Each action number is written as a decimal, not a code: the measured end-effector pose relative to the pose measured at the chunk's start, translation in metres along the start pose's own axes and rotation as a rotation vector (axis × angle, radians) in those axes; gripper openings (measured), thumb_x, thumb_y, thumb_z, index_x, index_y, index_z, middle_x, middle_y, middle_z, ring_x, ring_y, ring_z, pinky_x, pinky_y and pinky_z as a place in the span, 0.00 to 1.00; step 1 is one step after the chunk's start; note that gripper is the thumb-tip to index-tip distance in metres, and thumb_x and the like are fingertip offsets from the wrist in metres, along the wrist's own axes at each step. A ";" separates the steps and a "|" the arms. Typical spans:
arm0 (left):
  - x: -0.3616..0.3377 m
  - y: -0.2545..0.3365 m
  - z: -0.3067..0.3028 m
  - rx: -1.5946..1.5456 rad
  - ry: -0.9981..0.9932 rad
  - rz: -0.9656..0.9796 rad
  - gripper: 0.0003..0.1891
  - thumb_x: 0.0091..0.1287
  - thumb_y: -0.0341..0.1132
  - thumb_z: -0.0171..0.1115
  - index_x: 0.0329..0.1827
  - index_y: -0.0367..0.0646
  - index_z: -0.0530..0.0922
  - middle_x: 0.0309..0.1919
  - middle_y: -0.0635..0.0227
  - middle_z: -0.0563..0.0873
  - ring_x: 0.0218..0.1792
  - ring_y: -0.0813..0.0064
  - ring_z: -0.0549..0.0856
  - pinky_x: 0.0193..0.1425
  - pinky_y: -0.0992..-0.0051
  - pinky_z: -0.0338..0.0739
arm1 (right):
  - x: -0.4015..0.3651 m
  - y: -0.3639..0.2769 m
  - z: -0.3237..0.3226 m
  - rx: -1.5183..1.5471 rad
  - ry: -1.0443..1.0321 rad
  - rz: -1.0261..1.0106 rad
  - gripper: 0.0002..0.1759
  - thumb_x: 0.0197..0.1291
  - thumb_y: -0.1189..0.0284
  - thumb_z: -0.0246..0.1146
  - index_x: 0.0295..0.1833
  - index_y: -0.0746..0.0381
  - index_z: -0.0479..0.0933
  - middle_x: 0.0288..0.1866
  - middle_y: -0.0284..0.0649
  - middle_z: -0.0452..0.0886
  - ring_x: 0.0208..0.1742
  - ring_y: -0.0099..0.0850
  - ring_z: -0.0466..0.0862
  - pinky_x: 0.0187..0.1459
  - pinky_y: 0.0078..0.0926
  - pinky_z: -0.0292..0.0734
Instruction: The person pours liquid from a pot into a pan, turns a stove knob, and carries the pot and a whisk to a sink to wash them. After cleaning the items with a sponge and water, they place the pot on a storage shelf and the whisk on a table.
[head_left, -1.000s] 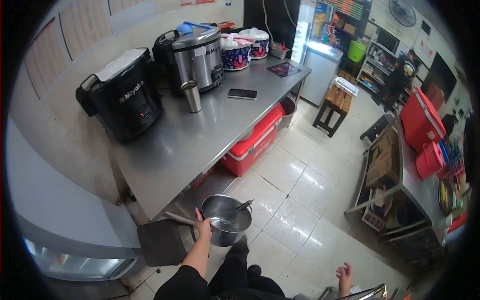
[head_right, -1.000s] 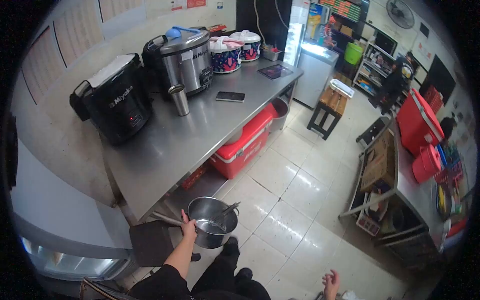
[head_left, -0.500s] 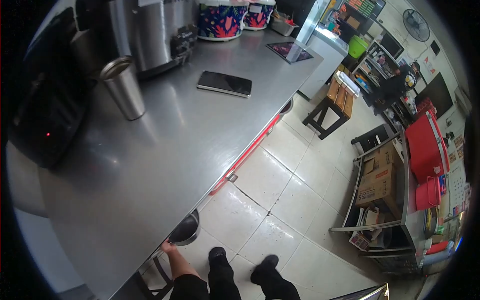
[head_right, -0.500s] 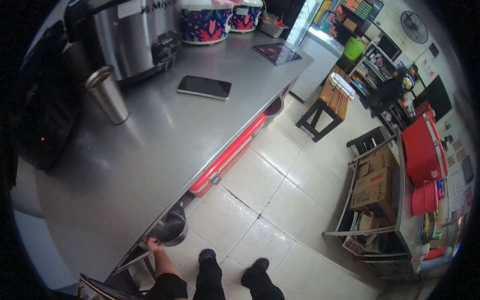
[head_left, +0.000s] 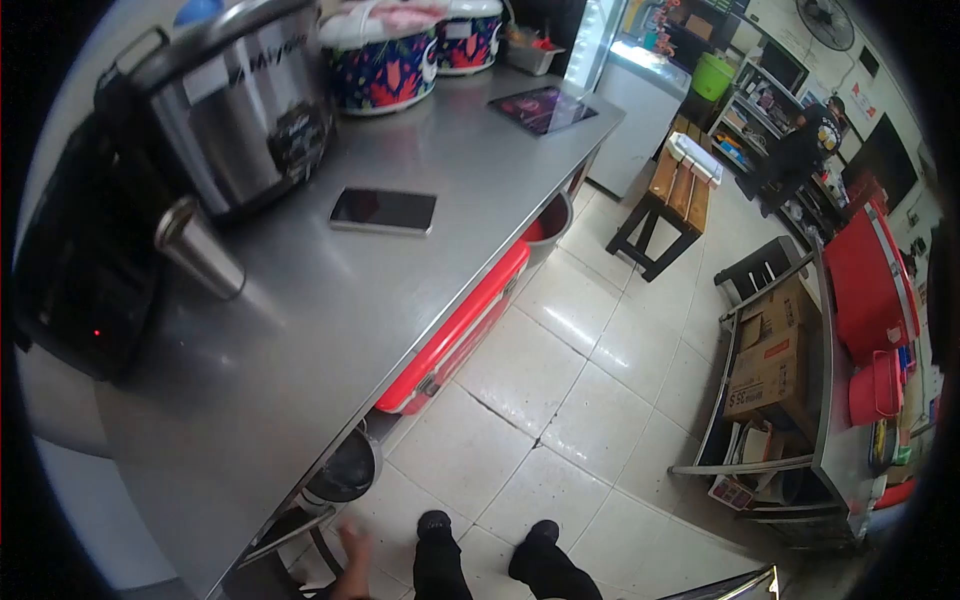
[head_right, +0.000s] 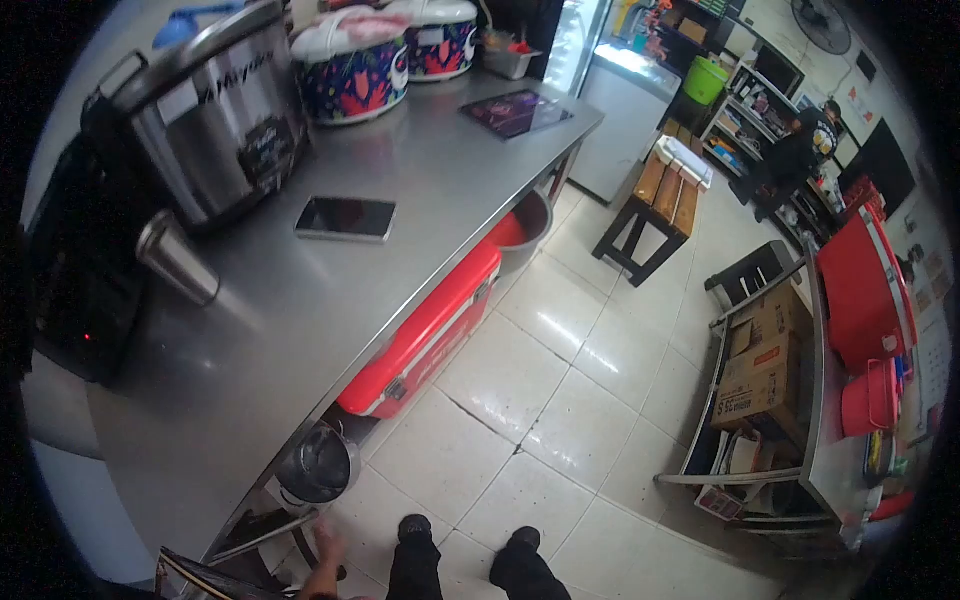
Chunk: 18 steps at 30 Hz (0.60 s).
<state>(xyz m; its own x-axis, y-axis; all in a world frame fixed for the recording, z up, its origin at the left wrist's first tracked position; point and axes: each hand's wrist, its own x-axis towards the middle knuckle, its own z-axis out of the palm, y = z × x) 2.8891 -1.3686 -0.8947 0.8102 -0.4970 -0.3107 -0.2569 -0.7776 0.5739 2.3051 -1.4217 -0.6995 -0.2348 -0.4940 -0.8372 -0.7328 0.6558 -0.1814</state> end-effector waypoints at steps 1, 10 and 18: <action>-0.044 0.006 -0.015 0.241 -0.485 0.147 0.20 0.55 0.38 0.62 0.48 0.38 0.72 0.50 0.52 0.75 0.53 0.55 0.73 0.54 0.58 0.68 | 0.001 -0.009 -0.009 0.013 -0.005 -0.010 0.25 0.56 0.60 0.59 0.58 0.59 0.71 0.48 0.50 0.79 0.46 0.43 0.80 0.45 0.37 0.74; -0.149 0.192 -0.009 0.072 -0.968 0.025 0.20 0.56 0.39 0.61 0.48 0.38 0.72 0.49 0.52 0.76 0.53 0.55 0.73 0.54 0.58 0.68 | 0.056 -0.092 -0.107 0.140 -0.045 -0.252 0.26 0.58 0.59 0.56 0.60 0.58 0.68 0.49 0.50 0.78 0.46 0.41 0.80 0.46 0.36 0.75; -0.168 0.274 -0.004 0.059 -0.898 0.067 0.19 0.57 0.41 0.59 0.48 0.39 0.72 0.49 0.53 0.76 0.53 0.56 0.73 0.53 0.59 0.68 | 0.077 -0.129 -0.168 0.240 -0.107 -0.416 0.26 0.60 0.59 0.54 0.62 0.58 0.65 0.49 0.49 0.77 0.46 0.40 0.80 0.47 0.35 0.75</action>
<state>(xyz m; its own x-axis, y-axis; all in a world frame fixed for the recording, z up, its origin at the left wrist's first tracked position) 2.6843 -1.4967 -0.6818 0.0826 -0.6361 -0.7672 -0.3352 -0.7427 0.5797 2.2746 -1.6403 -0.6537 0.1227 -0.6887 -0.7146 -0.5797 0.5347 -0.6149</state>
